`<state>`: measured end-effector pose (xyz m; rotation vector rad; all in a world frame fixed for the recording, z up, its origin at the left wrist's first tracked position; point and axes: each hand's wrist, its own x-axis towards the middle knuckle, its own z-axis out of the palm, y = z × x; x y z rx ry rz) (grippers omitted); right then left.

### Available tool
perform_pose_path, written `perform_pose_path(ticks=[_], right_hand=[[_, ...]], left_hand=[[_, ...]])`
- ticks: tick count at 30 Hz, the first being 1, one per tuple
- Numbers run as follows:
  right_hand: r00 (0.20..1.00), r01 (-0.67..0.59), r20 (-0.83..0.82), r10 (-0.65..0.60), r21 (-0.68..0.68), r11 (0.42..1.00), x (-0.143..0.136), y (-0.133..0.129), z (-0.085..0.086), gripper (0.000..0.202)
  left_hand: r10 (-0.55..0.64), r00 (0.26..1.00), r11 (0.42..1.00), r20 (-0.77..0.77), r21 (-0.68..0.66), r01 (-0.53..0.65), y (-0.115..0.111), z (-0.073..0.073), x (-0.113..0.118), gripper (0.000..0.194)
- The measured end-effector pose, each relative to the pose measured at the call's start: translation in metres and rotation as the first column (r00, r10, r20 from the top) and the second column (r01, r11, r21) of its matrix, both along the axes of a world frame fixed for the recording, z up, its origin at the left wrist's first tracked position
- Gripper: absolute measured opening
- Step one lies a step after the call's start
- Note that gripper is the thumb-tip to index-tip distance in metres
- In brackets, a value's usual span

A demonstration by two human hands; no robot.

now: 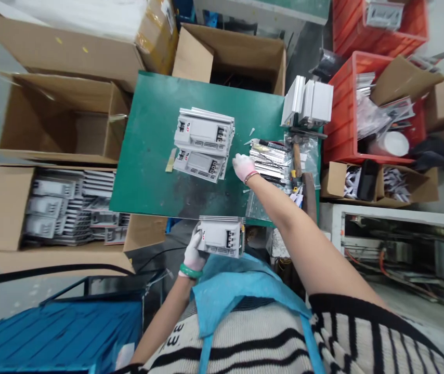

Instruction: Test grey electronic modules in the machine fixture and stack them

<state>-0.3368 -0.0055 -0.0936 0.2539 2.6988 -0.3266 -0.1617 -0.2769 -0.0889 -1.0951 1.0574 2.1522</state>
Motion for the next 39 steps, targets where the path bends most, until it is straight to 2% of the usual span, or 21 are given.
perform_pose_path(ticks=[2, 4, 6, 8, 10, 12, 14, 16, 18, 20, 22, 26, 29, 33, 36, 38, 39], right_hand=[[0.999, 0.031, -0.032, -0.033, -0.042, 0.999, 0.012, -0.002, 0.008, 0.034], [0.983, 0.103, -0.131, -0.131, -0.205, 0.973, 0.037, -0.001, 0.026, 0.030], [0.924, 0.147, -0.249, -0.289, -0.468, 0.872, 0.074, 0.001, 0.051, 0.025], [0.871, 0.111, -0.300, -0.389, -0.651, 0.751, 0.118, 0.003, 0.079, 0.021], [0.855, 0.100, -0.275, -0.440, -0.744, 0.661, 0.160, 0.003, 0.102, 0.020], [0.846, 0.117, -0.253, -0.468, -0.770, 0.627, 0.195, 0.001, 0.113, 0.018], [0.816, 0.186, -0.233, -0.529, -0.760, 0.623, 0.219, 0.000, 0.110, 0.016], [0.803, 0.293, -0.178, -0.568, -0.713, 0.637, 0.234, 0.004, 0.096, 0.016], [0.862, 0.375, -0.059, -0.504, -0.595, 0.711, 0.243, 0.010, 0.079, 0.015], [0.925, 0.365, 0.067, -0.373, -0.424, 0.829, 0.248, 0.016, 0.061, 0.015], [0.941, 0.338, 0.106, -0.321, -0.272, 0.901, 0.245, 0.018, 0.046, 0.020], [0.934, 0.357, 0.047, -0.355, -0.157, 0.921, 0.227, 0.012, 0.021, 0.025], [0.950, 0.312, 0.063, -0.307, -0.110, 0.944, 0.212, 0.003, 0.008, 0.029], [0.951, 0.293, 0.116, -0.286, -0.056, 0.954, 0.197, -0.003, 0.001, 0.026], [0.944, 0.313, 0.126, -0.305, -0.051, 0.948, 0.190, -0.002, 0.010, 0.020], [0.929, 0.371, 0.073, -0.364, -0.164, 0.914, 0.192, -0.003, 0.025, 0.020], [0.908, 0.410, 0.034, -0.418, -0.279, 0.868, 0.195, -0.005, 0.035, 0.021]], left_hand=[[0.031, 0.999, 0.999, 0.041, 0.043, -0.032, 0.001, -0.001, -0.003, 0.031], [0.046, 0.995, 0.994, 0.092, 0.096, -0.054, 0.002, -0.001, -0.008, 0.026], [0.023, 0.991, 0.988, 0.130, 0.147, -0.042, 0.006, 0.000, -0.013, 0.026], [-0.017, 0.990, 0.983, 0.139, 0.185, -0.009, 0.011, 0.001, -0.017, 0.032], [-0.039, 0.990, 0.980, 0.135, 0.201, 0.011, 0.018, 0.005, -0.021, 0.035], [-0.046, 0.989, 0.978, 0.139, 0.208, 0.017, 0.027, 0.010, -0.023, 0.032], [-0.057, 0.987, 0.977, 0.147, 0.212, 0.025, 0.034, 0.015, -0.023, 0.027], [-0.073, 0.984, 0.977, 0.163, 0.212, 0.037, 0.035, 0.017, -0.022, 0.023], [-0.093, 0.978, 0.978, 0.189, 0.200, 0.054, 0.030, 0.016, -0.021, 0.022], [-0.104, 0.972, 0.981, 0.208, 0.180, 0.066, 0.020, 0.012, -0.019, 0.025], [-0.101, 0.970, 0.986, 0.220, 0.153, 0.067, 0.007, 0.007, -0.017, 0.030], [-0.058, 0.972, 0.996, 0.228, 0.083, 0.040, -0.010, 0.004, -0.013, 0.034], [-0.023, 0.975, 0.999, 0.222, 0.046, 0.013, -0.012, 0.005, -0.008, 0.034], [0.002, 0.972, 0.998, 0.234, 0.055, -0.016, -0.006, 0.008, -0.002, 0.031], [0.007, 0.975, 0.998, 0.222, 0.067, -0.022, 0.001, 0.010, 0.000, 0.028], [0.008, 0.977, 0.998, 0.215, 0.067, -0.023, 0.005, 0.010, 0.000, 0.027], [0.008, 0.978, 0.997, 0.207, 0.070, -0.023, 0.007, 0.010, -0.001, 0.027]])
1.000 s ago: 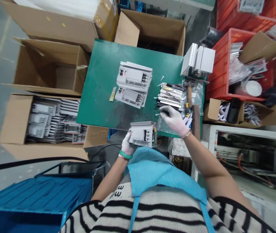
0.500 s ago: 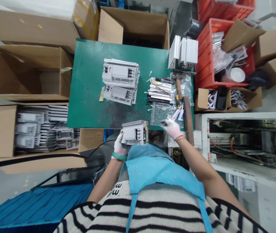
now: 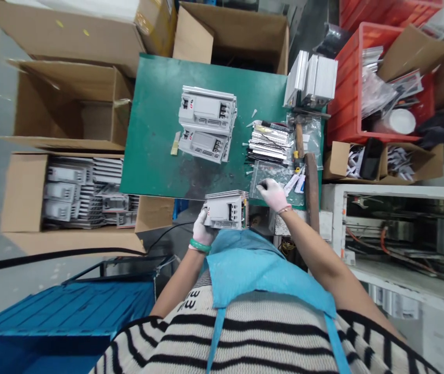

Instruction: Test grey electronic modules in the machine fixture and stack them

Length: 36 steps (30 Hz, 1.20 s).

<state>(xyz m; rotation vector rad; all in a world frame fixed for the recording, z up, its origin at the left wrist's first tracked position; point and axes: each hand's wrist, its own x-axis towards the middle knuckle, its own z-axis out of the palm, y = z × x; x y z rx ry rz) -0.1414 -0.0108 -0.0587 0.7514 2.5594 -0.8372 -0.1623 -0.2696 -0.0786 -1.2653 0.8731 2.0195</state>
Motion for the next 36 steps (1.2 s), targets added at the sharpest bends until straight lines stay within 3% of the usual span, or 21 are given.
perform_pose_path(ticks=[2, 4, 6, 9, 18, 26, 36], right_hand=[[0.968, 0.103, -0.197, -0.152, -0.239, 0.966, 0.012, -0.007, 0.024, 0.021], [0.901, 0.105, -0.352, -0.255, -0.394, 0.913, 0.027, -0.016, 0.047, 0.017], [0.847, 0.078, -0.453, -0.277, -0.410, 0.909, 0.038, -0.026, 0.065, 0.012], [0.808, 0.064, -0.535, -0.247, -0.337, 0.939, 0.047, -0.036, 0.077, 0.009], [0.850, -0.005, -0.525, -0.046, -0.097, 0.995, 0.055, -0.033, 0.075, 0.013], [0.869, 0.001, -0.495, -0.006, -0.010, 1.000, 0.059, -0.028, 0.070, 0.013], [0.916, -0.148, -0.351, 0.194, 0.155, 0.977, 0.060, -0.017, 0.069, 0.014]], left_hand=[[-0.008, 1.000, 1.000, -0.023, 0.023, 0.008, 0.003, 0.000, -0.001, 0.029], [-0.030, 0.999, 0.998, -0.046, 0.058, 0.033, 0.006, 0.000, -0.001, 0.032], [-0.050, 0.997, 0.995, -0.067, 0.085, 0.055, 0.010, 0.001, -0.002, 0.034], [-0.069, 0.994, 0.993, -0.088, 0.091, 0.077, 0.017, 0.002, -0.004, 0.035], [-0.145, 0.982, 0.986, -0.118, 0.063, 0.153, 0.033, 0.005, -0.005, 0.032], [-0.203, 0.971, 0.976, -0.130, 0.055, 0.211, 0.036, 0.001, -0.005, 0.040], [-0.219, 0.945, 0.971, -0.243, 0.038, 0.235, 0.043, 0.007, -0.005, 0.040]])
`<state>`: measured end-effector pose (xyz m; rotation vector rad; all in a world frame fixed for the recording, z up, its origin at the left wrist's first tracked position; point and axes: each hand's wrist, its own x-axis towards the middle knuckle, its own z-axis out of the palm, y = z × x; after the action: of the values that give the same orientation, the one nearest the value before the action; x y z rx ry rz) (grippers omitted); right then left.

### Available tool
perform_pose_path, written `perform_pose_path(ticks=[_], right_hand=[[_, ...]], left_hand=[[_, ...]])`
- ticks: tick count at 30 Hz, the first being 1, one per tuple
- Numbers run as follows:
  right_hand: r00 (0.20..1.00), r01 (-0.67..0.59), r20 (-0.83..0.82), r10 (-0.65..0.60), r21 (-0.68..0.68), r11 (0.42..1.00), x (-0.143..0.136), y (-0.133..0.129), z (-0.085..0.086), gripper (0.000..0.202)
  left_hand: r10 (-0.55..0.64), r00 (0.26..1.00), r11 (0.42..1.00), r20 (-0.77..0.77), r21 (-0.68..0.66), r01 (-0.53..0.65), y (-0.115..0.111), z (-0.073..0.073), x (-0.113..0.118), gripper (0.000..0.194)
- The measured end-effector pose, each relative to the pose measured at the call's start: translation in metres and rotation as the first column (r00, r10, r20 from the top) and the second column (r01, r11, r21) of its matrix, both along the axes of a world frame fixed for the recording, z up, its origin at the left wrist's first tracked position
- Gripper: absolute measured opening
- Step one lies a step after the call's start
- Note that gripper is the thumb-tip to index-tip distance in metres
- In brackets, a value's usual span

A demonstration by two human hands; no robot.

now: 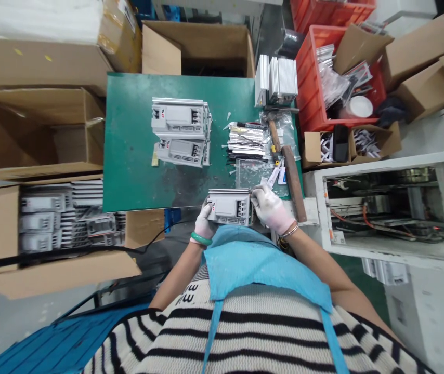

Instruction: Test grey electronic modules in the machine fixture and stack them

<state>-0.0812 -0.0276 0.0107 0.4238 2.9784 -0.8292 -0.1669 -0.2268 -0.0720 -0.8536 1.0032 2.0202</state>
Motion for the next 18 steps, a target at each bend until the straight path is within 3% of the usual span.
perform_pose_path(ticks=[5, 9, 11, 14, 16, 18], right_hand=[[0.996, -0.056, 0.069, 0.054, 0.027, 0.998, 0.003, 0.012, 0.009, 0.013], [0.991, 0.067, -0.098, -0.095, -0.258, 0.964, 0.009, 0.024, 0.012, 0.006], [0.961, 0.157, -0.133, -0.243, -0.463, 0.872, 0.011, 0.028, 0.011, 0.010], [0.915, 0.265, -0.008, -0.404, -0.742, 0.616, 0.014, 0.030, 0.009, 0.032], [0.901, 0.288, 0.071, -0.429, -0.836, 0.467, 0.015, 0.031, 0.010, 0.042], [0.893, 0.285, 0.088, -0.442, -0.870, 0.403, 0.017, 0.032, 0.013, 0.048]], left_hand=[[-0.027, 0.975, 0.999, -0.222, 0.011, 0.030, 0.005, 0.009, -0.005, 0.040], [-0.093, 0.953, 0.995, -0.287, -0.003, 0.096, 0.011, 0.013, -0.013, 0.044], [-0.144, 0.943, 0.989, -0.299, -0.011, 0.148, 0.015, 0.014, -0.018, 0.048], [-0.215, 0.923, 0.973, -0.320, 0.017, 0.232, 0.022, 0.016, -0.024, 0.051], [-0.251, 0.918, 0.958, -0.308, 0.058, 0.282, 0.028, 0.019, -0.027, 0.051], [-0.274, 0.919, 0.946, -0.284, 0.093, 0.311, 0.035, 0.021, -0.028, 0.048]])
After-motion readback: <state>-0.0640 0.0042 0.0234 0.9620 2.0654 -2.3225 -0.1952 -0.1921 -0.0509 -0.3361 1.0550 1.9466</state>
